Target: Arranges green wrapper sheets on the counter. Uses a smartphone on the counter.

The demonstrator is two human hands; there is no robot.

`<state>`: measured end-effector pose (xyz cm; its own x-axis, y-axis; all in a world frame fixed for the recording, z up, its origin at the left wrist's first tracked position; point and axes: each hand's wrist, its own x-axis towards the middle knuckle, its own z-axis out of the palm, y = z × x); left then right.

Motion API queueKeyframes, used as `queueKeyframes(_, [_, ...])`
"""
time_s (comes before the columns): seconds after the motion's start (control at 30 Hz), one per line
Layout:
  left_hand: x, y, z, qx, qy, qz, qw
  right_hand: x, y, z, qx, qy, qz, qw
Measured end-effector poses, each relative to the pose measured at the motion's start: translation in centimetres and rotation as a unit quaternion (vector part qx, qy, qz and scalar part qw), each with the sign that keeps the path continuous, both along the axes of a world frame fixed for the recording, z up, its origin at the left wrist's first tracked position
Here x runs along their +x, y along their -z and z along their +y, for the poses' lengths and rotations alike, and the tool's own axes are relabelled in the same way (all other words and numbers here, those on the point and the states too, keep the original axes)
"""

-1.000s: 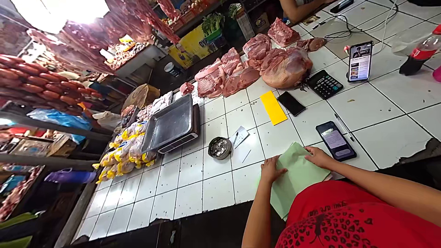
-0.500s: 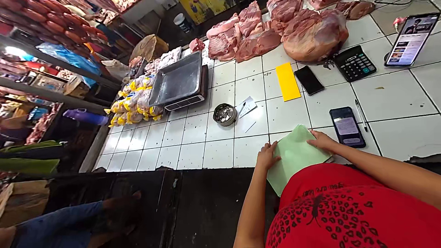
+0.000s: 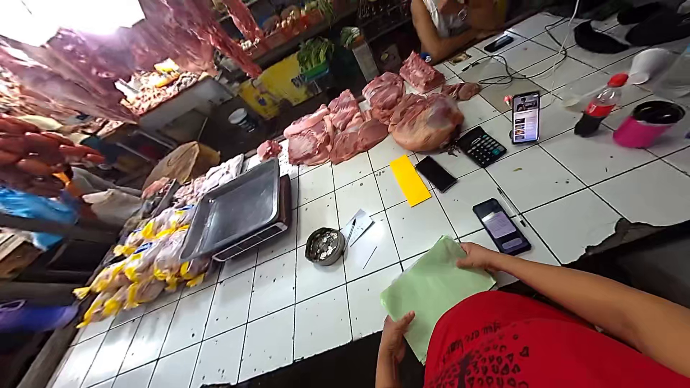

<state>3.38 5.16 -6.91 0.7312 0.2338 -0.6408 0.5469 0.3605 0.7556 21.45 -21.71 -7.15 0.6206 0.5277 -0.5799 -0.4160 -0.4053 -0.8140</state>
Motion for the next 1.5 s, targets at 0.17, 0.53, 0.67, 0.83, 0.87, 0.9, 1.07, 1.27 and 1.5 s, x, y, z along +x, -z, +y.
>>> queueKeyframes(0.17, [3.9, -3.2, 2.2, 0.149, -0.006, -0.08, 0.986, -0.4, -3.4, 1.1, 0.048, 0.055, -0.06, 0.996])
queueKeyframes(0.53, [7.1, -3.6, 8.7, 0.233, 0.109, -0.351, 0.901, -1.9, -2.6, 1.1, 0.173, 0.043, -0.27, 0.946])
queueKeyframes(0.67, [7.8, -3.2, 8.3, 0.18, 0.146, -0.296, 0.927, -3.5, -1.9, 2.1, 0.137, 0.068, -0.29, 0.945])
queueKeyframes(0.83, [8.1, -2.9, 8.8, 0.169, 0.12, -0.356, 0.911, -4.8, -2.6, 2.9, 0.162, 0.144, -0.287, 0.933])
queueKeyframes(0.87, [8.1, -2.7, 9.0, 0.162, 0.124, -0.356, 0.912, -5.0, -2.8, 3.0, 0.159, 0.154, -0.281, 0.934])
queueKeyframes(0.9, [8.0, -2.4, 9.1, 0.152, 0.128, -0.348, 0.916, -5.3, -2.8, 3.1, 0.155, 0.162, -0.276, 0.935])
queueKeyframes(1.07, [7.8, -2.7, 8.6, 0.1, 0.11, -0.336, 0.93, -5.9, -2.8, 4.1, 0.131, 0.198, -0.27, 0.933])
queueKeyframes(1.27, [8.6, -4.2, 9.3, 0.152, 0.12, -0.412, 0.891, -6.1, -2.3, 4.2, 0.132, 0.219, -0.274, 0.927])
queueKeyframes(1.5, [9.2, -4.5, 9.6, 0.282, 0.073, -0.443, 0.848, -5.9, -3.6, 4.4, 0.064, 0.217, -0.276, 0.934])
